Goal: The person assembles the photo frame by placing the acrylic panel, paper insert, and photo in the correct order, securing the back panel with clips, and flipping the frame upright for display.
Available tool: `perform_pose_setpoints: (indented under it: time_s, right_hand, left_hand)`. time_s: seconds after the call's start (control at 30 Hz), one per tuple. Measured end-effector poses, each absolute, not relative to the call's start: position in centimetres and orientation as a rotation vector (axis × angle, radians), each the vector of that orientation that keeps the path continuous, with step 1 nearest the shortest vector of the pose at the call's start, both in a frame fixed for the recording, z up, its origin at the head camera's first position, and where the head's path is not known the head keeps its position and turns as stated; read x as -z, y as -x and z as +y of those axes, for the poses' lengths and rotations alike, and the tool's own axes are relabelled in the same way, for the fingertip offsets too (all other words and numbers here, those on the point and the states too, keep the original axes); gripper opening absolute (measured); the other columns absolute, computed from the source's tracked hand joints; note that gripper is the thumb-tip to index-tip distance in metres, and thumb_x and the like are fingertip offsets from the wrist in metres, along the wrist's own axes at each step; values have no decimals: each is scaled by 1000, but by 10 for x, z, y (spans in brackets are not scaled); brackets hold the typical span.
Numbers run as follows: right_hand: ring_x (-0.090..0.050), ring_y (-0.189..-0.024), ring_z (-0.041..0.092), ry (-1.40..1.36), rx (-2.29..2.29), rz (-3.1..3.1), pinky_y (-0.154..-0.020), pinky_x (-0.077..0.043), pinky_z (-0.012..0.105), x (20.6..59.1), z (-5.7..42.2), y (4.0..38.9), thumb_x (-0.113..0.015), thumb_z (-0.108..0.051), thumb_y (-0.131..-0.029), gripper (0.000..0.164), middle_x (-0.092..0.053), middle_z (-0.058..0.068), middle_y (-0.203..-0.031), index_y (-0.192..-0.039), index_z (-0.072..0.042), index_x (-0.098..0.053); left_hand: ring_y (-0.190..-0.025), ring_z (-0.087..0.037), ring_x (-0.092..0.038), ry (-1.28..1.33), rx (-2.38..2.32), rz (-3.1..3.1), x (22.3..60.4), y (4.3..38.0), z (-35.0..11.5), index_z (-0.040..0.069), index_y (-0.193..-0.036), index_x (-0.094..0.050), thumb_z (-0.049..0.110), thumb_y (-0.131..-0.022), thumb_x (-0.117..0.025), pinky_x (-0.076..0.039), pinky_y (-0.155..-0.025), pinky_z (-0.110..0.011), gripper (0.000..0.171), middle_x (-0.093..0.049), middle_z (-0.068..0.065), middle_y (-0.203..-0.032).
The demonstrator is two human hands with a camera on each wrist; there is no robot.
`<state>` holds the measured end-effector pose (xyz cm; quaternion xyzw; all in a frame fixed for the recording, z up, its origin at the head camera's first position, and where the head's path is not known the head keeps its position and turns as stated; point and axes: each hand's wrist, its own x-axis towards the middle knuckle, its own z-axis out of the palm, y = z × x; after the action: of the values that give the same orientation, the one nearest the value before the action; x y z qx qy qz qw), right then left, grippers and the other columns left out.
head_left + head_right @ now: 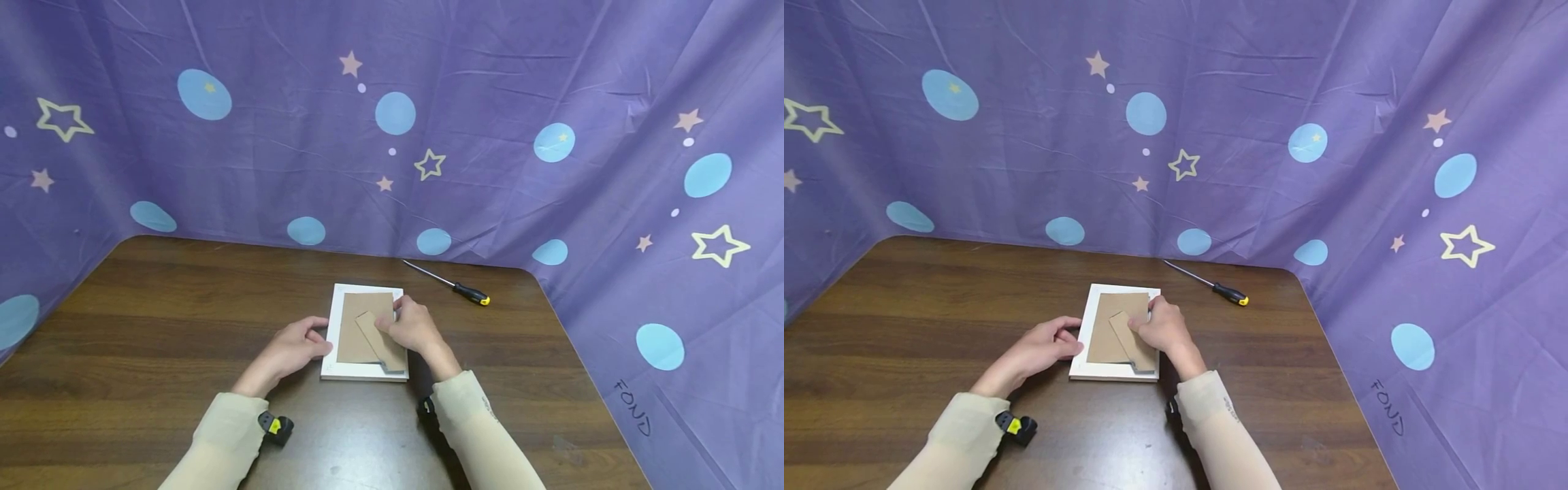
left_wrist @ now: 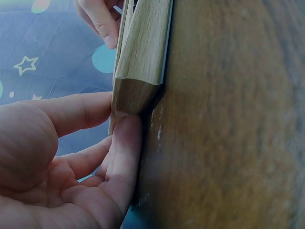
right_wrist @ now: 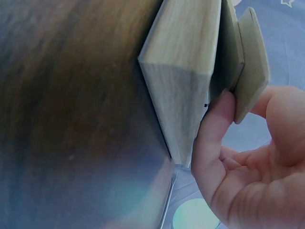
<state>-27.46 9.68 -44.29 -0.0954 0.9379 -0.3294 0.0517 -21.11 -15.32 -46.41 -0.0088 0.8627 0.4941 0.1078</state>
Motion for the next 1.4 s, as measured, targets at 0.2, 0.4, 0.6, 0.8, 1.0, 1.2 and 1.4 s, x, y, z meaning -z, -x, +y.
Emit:
perform_pose_setpoints:
  time_s: [0.2, 0.4, 0.6, 0.8, 1.0, 1.2, 1.4]
  right_hand:
    - [-69, -90, 30, 275, 991, 2882, -80, -58, 43, 445, 95, 276, -80, -34, -92, 58, -72, 23, -106, -129, 4, -58]
    - [-69, -93, 31, 254, 953, 2907, -83, -58, 46, 444, 92, 274, -80, -34, -93, 55, -72, 19, -105, -128, 2, -60]
    - [-70, -101, 36, 241, 899, 2937, -87, -58, 49, 442, 90, 273, -79, -35, -94, 55, -72, 24, -114, -131, 2, -62]
    - [-70, -107, 40, 224, 881, 2935, -90, -58, 52, 441, 90, 271, -78, -37, -94, 58, -70, 28, -122, -135, 1, -61]
    - [-69, -110, 41, 234, 876, 2922, -92, -57, 52, 441, 90, 270, -76, -38, -96, 60, -70, 28, -125, -138, 2, -60]
    - [-68, -115, 44, 269, 834, 2929, -95, -56, 54, 442, 89, 270, -76, -37, -97, 61, -69, 29, -129, -141, 2, -59]
    - [-69, -115, 43, 310, 800, 2931, -95, -57, 53, 442, 88, 270, -74, -35, -99, 58, -70, 27, -127, -141, 2, -60]
  left_hand:
    - [-94, -22, -64, 25, -1464, 2540, 463, 211, -154, -1, -150, -54, 19, -94, -76, -49, -85, -38, 62, -70, -9, -105]
    - [-95, -22, -64, 29, -1451, 2541, 463, 211, -153, 0, -150, -53, 20, -95, -76, -49, -87, -40, 63, -70, -9, -106]
    - [-95, -22, -64, 33, -1449, 2538, 462, 211, -153, 0, -151, -53, 20, -95, -75, -49, -87, -41, 63, -70, -9, -106]
    - [-94, -22, -65, 31, -1458, 2536, 463, 211, -152, 0, -150, -54, 19, -95, -76, -49, -85, -39, 62, -71, -9, -105]
    - [-96, -23, -65, 38, -1451, 2530, 465, 211, -153, 1, -151, -53, 20, -95, -75, -50, -89, -42, 62, -71, -10, -106]
    - [-96, -22, -65, 37, -1451, 2527, 466, 212, -153, 1, -151, -53, 20, -96, -74, -49, -88, -41, 62, -71, -10, -106]
    - [-95, -22, -65, 27, -1451, 2532, 465, 212, -153, 1, -151, -53, 20, -96, -75, -50, -88, -42, 62, -71, -9, -106]
